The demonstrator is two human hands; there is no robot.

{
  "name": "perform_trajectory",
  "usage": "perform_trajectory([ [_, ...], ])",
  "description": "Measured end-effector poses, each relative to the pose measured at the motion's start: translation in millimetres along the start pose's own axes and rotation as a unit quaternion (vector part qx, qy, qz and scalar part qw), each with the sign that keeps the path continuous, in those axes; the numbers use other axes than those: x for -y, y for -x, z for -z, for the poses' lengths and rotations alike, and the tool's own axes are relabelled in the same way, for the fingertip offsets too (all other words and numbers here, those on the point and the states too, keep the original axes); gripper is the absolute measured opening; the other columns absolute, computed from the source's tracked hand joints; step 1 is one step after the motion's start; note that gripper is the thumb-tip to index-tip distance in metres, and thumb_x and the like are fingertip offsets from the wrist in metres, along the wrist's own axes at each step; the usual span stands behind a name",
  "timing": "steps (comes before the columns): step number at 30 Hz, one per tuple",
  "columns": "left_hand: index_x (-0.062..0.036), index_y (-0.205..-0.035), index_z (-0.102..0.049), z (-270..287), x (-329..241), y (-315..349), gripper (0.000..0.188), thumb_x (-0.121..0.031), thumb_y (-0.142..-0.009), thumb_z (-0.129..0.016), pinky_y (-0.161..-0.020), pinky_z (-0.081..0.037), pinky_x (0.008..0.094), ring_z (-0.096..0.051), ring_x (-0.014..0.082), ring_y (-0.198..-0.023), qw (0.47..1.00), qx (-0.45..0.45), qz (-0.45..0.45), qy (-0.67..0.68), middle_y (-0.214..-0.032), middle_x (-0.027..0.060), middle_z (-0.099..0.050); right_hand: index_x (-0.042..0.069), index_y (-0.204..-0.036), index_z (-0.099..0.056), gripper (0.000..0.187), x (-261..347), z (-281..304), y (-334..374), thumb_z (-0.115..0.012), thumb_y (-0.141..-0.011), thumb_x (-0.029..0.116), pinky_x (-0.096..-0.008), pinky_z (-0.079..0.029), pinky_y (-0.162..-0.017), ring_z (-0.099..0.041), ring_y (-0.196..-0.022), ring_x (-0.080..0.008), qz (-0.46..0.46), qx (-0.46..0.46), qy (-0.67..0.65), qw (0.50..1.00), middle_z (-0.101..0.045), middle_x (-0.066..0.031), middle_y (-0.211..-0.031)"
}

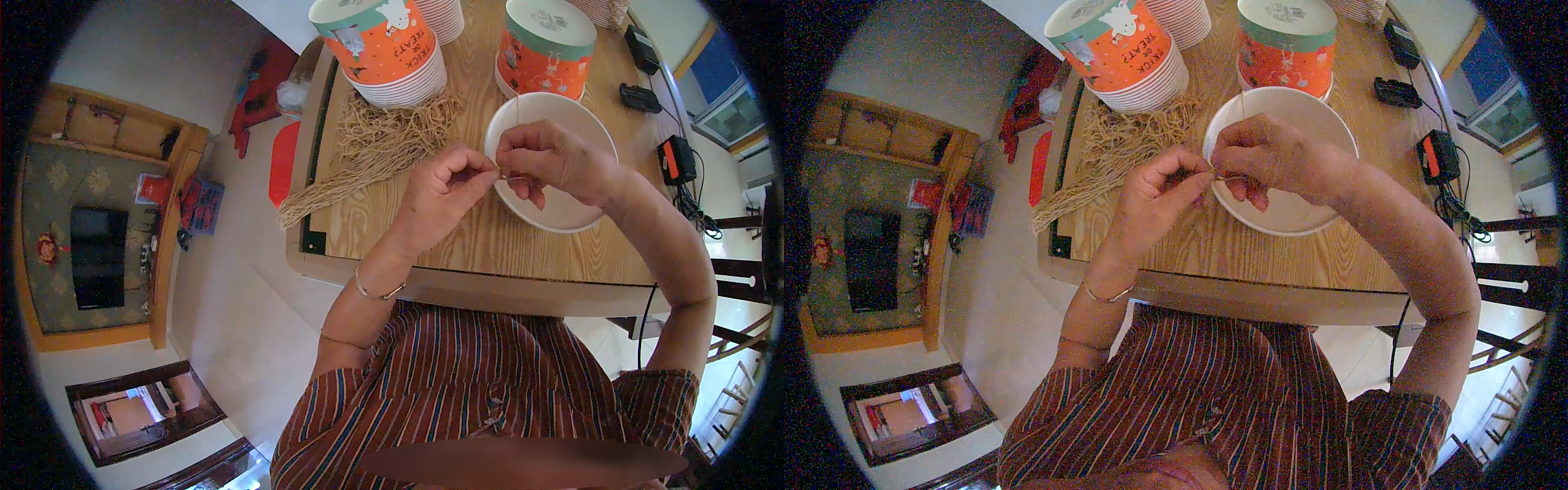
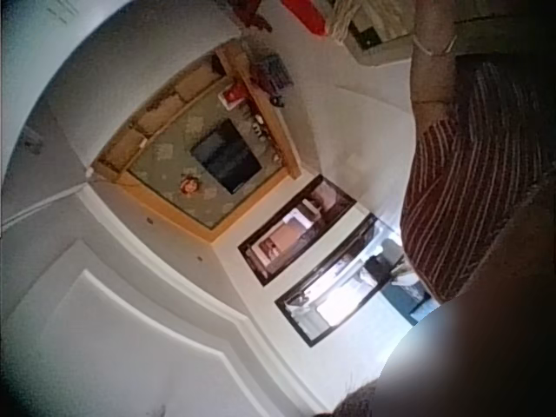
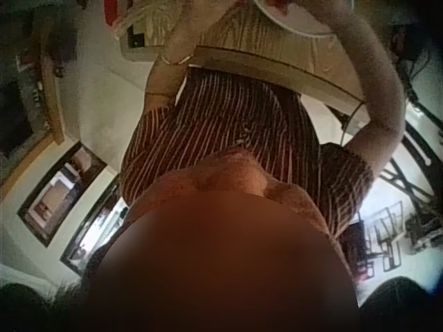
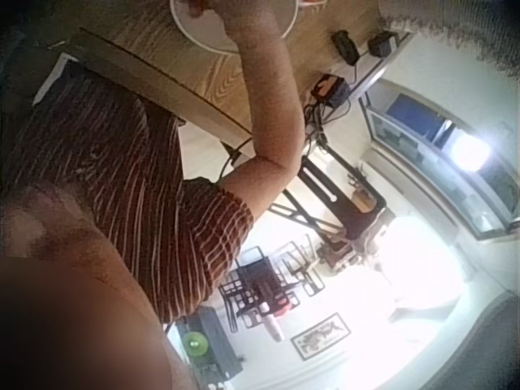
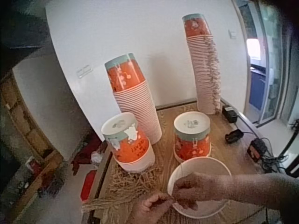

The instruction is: Threading string through small paper bowls and stacking them onto decorative paper cups as part of a manual assembly process.

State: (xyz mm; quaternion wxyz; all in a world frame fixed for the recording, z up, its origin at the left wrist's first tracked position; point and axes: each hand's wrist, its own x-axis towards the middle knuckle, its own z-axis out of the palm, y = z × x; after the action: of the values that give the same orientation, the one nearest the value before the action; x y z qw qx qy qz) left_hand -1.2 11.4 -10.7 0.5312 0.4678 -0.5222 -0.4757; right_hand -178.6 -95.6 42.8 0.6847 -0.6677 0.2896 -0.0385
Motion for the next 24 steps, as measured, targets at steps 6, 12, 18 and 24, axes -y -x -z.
perform_trajectory([
  [6, -0.0018, -0.088, -0.064, -1, 0, -3, 0.006, -0.003, -0.084, -0.067, -0.067, -0.044, 0.0248, -0.057, 0.0099, -0.077, 0.987, -0.015, -0.087, -0.137, -0.083, 0.0025, -0.059, 0.003, -0.085, -0.061, 0.019, -3, 4, -3, -0.057, -0.091, 0.022, -0.0214, -0.042, -0.046, -0.052, -0.052, -0.0084, -0.013, 0.029, -0.044, 0.999, -0.054, -0.0011, -0.063],
  [12, -0.0022, -0.087, -0.063, -4, -1, -1, 0.004, -0.003, -0.084, -0.066, -0.066, -0.044, 0.0257, -0.056, 0.0115, -0.076, 0.97, -0.037, -0.153, -0.184, -0.082, 0.0024, -0.058, 0.004, -0.083, -0.061, 0.021, 2, 6, -2, -0.056, -0.092, 0.022, -0.0232, -0.043, -0.043, -0.052, -0.05, -0.0095, -0.03, -0.016, -0.084, 0.996, -0.055, -0.0025, -0.063],
  [18, -0.0023, -0.089, -0.064, -6, 2, 3, 0.004, -0.004, -0.085, -0.065, -0.066, -0.043, 0.0256, -0.055, 0.0112, -0.077, 0.992, -0.038, -0.065, -0.101, -0.083, 0.0028, -0.058, 0.001, -0.095, -0.057, 0.01, -2, 8, 1, -0.06, -0.09, 0.01, -0.0241, -0.051, -0.057, -0.061, -0.065, -0.0118, 0.015, -0.008, -0.008, 1.0, -0.061, -0.0054, -0.075],
  [24, -0.0018, -0.091, -0.063, -4, 5, 2, 0.005, -0.003, -0.087, -0.063, -0.069, -0.042, 0.025, -0.054, 0.0112, -0.079, 0.993, -0.029, -0.066, -0.095, -0.085, 0.0027, -0.057, 0.002, -0.102, -0.054, 0.018, 0, 6, 2, -0.065, -0.088, 0.004, -0.023, -0.051, -0.066, -0.061, -0.073, -0.0092, 0.079, 0.045, 0.076, 0.993, -0.062, -0.0035, -0.082],
])
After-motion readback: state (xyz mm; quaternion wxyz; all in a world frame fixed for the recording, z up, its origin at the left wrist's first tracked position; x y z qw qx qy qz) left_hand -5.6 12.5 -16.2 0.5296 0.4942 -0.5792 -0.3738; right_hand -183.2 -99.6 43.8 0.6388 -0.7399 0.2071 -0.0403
